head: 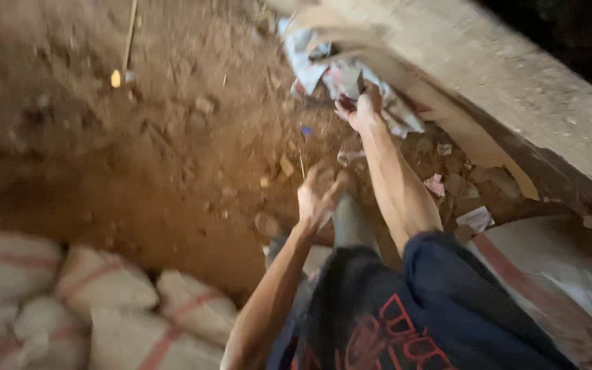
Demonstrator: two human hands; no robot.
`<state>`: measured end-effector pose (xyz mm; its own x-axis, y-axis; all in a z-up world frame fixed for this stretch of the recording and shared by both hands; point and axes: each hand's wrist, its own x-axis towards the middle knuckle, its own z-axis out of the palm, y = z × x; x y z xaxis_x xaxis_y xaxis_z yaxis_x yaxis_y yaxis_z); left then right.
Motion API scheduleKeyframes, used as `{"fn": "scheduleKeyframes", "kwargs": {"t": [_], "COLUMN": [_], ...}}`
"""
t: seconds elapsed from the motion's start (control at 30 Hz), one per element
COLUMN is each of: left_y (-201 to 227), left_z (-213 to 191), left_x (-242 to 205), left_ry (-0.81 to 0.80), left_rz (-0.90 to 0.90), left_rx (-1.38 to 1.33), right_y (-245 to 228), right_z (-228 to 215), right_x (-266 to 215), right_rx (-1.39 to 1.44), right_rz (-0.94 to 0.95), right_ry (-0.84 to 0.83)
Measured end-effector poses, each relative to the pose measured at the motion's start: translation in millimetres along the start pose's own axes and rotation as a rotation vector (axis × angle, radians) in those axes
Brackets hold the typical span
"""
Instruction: The person ties a sack filled with sawdust using a zip tie, then sweeps sawdust from the floor into a pile using a hand shovel. The person then scoops the sawdust into an open sack and places the filled sack on the floor.
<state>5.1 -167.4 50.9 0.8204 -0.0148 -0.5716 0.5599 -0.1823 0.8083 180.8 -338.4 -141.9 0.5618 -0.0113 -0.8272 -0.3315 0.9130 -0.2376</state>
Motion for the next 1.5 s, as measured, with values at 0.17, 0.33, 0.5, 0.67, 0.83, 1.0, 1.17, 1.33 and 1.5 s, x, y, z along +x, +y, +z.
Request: {"fn": "scheduleKeyframes", "kwargs": {"t": [0.17, 0.33, 0.5, 0.67, 0.83, 1.0, 1.17, 1.33, 1.5], "left_y": [29.6, 17.4, -19.8, -97.2, -198.0, -234.1, -188.9, -119.2, -60.8], "left_z": [-11.5, -32.4, -48.3, -72.2, -130.6, -263.7, -412.9, -483.0, -470.9], "left_x": [-11.7, -56.9, -86.7, -59.8, 6.2, 54.4, 47.3, 2.8, -46.2], "left_ry": [0.254, -0.090, -0.105, -0.036, -0.076, -0.043, 0.024, 0.257, 0.309], "left_rz": [0.702, 0.861, 0.771, 0.396, -0.084, -0.163, 0.057, 0.203, 0.415], "left_rx": [0.510, 0.379, 0.224, 0.055, -0.016, -0.203, -0.469, 0.103, 0.418], "right_y": [87.3, 106.7, 116.1, 171.0, 262.6, 401.0, 532.1, 569.2, 544.8], "right_z": [-108.6, -209.2, -247.6, -229.5, -205.9, -135.3, -3.9, 123.1, 170.5], "right_x": [-67.4, -142.5, -183.8, -148.7, -59.1, 5.6, -19.7, -74.0, -124.3], "right_rx": [-0.242, -0.398, -0.484, -0.557, -0.540, -0.708, -0.882, -0.370, -0.561], "right_rz": [0.091, 0.210, 0.228, 0.137, 0.124, -0.079, -0.123, 0.136, 0.082], "right_ry": [0.043, 0.156, 0.283, 0.313, 0.533, 0.681, 0.714, 0.396, -0.005]}}
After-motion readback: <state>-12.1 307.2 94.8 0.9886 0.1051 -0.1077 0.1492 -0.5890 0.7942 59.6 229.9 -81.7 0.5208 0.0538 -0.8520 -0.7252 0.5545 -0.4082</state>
